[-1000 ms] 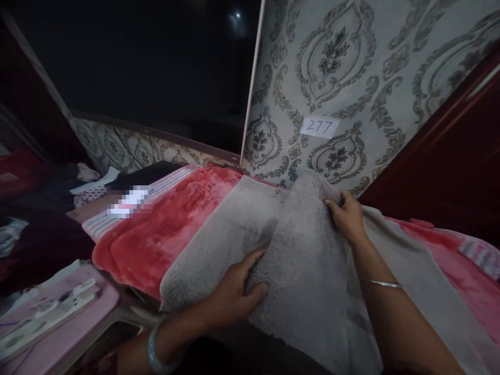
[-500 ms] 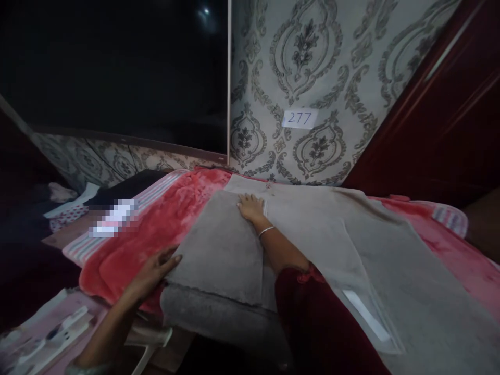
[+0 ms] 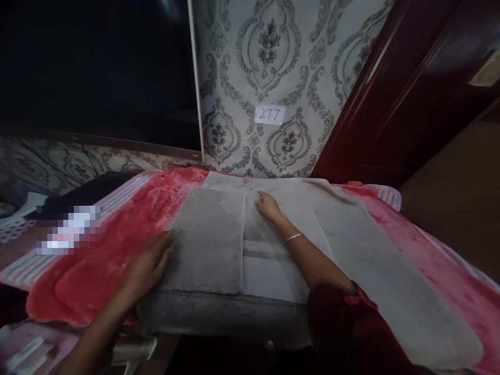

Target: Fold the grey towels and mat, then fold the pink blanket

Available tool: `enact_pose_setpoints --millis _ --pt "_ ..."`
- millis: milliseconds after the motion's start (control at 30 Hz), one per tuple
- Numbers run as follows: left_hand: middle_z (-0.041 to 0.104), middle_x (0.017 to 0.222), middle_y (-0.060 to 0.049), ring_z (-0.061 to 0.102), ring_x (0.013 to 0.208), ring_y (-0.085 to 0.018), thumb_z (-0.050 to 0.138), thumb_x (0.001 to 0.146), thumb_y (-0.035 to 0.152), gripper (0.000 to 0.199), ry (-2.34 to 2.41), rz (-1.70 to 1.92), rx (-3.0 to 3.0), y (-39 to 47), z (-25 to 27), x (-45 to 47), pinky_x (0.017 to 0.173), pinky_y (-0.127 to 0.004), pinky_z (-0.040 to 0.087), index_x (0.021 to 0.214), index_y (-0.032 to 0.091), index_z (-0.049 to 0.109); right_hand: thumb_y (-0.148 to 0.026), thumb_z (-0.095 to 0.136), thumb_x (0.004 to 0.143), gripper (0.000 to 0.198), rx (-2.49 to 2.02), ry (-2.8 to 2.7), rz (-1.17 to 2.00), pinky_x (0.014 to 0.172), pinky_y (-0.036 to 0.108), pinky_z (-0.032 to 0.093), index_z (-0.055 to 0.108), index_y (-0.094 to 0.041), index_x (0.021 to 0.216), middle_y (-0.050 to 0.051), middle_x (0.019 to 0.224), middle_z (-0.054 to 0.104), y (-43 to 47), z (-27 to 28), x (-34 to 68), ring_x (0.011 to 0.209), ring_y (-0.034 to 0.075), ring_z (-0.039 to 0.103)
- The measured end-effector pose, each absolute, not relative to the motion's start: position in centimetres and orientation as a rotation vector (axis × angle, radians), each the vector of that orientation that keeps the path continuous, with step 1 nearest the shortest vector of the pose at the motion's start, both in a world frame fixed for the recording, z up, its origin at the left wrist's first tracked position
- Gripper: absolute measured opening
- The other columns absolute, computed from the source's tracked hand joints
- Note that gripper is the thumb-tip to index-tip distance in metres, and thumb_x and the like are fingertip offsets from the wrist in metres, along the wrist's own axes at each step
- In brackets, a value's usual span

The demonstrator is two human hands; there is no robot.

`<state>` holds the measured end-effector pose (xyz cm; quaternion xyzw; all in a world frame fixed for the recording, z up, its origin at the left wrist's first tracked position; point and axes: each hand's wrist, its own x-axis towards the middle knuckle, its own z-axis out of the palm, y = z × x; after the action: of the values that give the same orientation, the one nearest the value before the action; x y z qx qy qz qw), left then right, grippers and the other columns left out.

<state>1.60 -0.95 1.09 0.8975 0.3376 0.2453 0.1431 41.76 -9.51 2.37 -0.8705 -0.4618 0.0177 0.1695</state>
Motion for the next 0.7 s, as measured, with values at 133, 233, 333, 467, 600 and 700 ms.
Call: enact_pose_setpoints --millis 133,233,333,467,600,700 --pt "0.046 0.157 -0.017 0.043 0.146 -0.029 0.049 0.088 0.032 0.058 0.591 0.370 2.735 -1.3 3.2 7.6 0.121 -0.045 0.036 0.143 0.014 0.054 -0.021 0.057 0.091 0.055 -2.380 -1.191 -0.048 0.116 0.036 0.040 0.055 -0.013 0.146 0.013 0.149 0.057 -15.9 1.8 43.7 0.137 0.023 0.053" --pt "0.045 0.158 -0.016 0.041 0.147 -0.030 0.053 0.087 0.026 0.058 0.433 0.199 2.826 -0.8 5.3 13.0 0.121 -0.043 0.033 0.144 0.014 0.054 -0.021 0.060 0.087 0.055 -2.363 -1.008 -0.147 0.114 0.038 0.042 0.059 -0.014 0.141 0.013 0.144 0.060 -21.7 1.3 45.5 0.133 0.024 0.056" --pt "0.046 0.158 -0.017 0.040 0.148 -0.029 0.053 0.088 0.023 0.059 0.433 0.064 2.898 -0.1 7.2 18.5 0.122 -0.037 0.031 0.146 0.011 0.051 -0.022 0.060 0.086 0.055 -2.407 -0.777 -0.173 0.101 0.035 0.051 0.060 -0.014 0.140 0.015 0.135 0.066 -27.4 0.7 46.8 0.116 0.023 0.066" --pt "0.050 0.154 -0.019 0.041 0.147 -0.031 0.049 0.094 0.028 0.056 0.561 0.044 2.943 -0.2 7.2 24.2 0.122 -0.046 0.030 0.149 0.014 0.048 -0.023 0.056 0.088 0.051 -2.453 -0.606 -0.117 0.083 0.030 0.053 0.061 -0.012 0.138 0.011 0.107 0.075 -32.4 -0.3 46.6 0.089 0.019 0.070" --pt "0.038 0.161 -0.021 0.030 0.151 -0.036 0.039 0.100 0.043 0.061 0.764 0.081 3.017 -1.2 4.0 26.3 0.119 -0.062 0.027 0.153 0.014 0.041 -0.026 0.052 0.093 0.045 -2.501 -0.551 -0.038 0.086 0.030 0.052 0.065 -0.013 0.134 0.010 0.107 0.076 -33.7 -1.3 45.2 0.097 0.020 0.070" --pt "0.030 0.165 -0.021 0.025 0.154 -0.036 0.034 0.100 0.045 0.065 0.816 0.134 3.073 -1.5 2.0 26.6 0.120 -0.062 0.023 0.156 0.011 0.036 -0.027 0.053 0.095 0.041 -2.535 -0.523 -0.045 0.093 0.030 0.050 0.067 -0.015 0.131 0.012 0.120 0.072 -33.4 -1.8 44.1 0.108 0.022 0.068"
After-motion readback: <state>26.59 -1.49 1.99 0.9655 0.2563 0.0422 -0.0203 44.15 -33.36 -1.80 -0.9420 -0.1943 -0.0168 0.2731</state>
